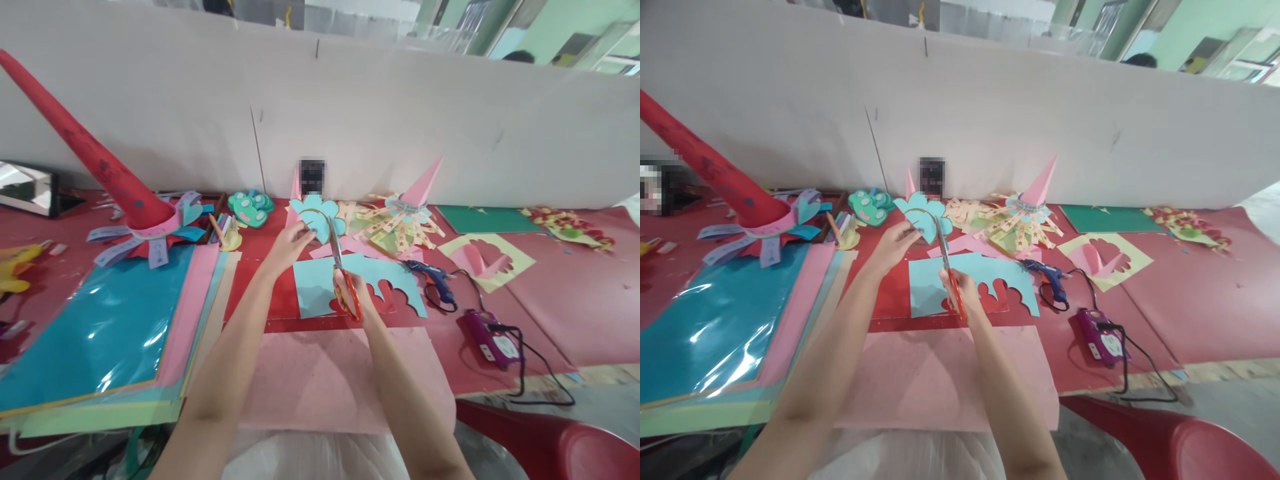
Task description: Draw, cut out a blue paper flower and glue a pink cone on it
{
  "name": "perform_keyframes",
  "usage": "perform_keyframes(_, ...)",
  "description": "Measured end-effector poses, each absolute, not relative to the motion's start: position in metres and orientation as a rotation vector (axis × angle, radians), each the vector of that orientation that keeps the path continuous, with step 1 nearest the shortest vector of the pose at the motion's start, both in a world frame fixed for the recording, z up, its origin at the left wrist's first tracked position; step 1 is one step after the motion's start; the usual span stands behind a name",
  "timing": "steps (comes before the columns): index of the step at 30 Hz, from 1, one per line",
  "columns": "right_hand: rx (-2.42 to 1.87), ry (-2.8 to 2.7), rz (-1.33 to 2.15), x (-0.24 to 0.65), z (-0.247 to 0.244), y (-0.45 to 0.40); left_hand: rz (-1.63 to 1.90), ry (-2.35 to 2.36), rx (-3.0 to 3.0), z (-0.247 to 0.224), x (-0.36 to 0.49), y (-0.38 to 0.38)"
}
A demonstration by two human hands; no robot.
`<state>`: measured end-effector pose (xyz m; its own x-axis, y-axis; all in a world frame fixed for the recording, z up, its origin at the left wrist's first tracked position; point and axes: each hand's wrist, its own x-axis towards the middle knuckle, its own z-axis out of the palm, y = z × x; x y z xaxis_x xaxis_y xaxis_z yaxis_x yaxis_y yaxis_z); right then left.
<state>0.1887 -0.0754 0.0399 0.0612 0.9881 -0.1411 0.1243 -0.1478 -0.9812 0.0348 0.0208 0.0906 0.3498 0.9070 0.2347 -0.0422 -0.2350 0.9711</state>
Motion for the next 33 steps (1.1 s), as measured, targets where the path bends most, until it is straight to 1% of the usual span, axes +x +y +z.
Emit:
perform_keyframes(13, -1.424, -1.194, 1.231, 0.187, 0.043, -0.077, 1.106, 0.816, 1.505, 0.089, 0.034, 0.021)
perform_keyframes(19, -1.416, -1.24, 1.203, 0.187, 0.041, -0.076, 1.176, 1.011, 1.543, 0.089, 0.035, 0.022)
perform_keyframes(22, -1.392, -1.264, 1.218, 0.188, 0.035, -0.074, 1.188, 1.019, 1.543, 0.091, 0.035, 0.021)
perform_keyframes(28, -1.365, -1.333, 1.161, 0.191, 0.027, -0.072, 1.06, 0.908, 1.666, 0.094, 0.035, 0.014)
perform_keyframes(33, -1.37, -1.328, 1.109, 0.193, 0.028, -0.071, 0.988, 0.892, 1.657, 0.095, 0.038, 0.011)
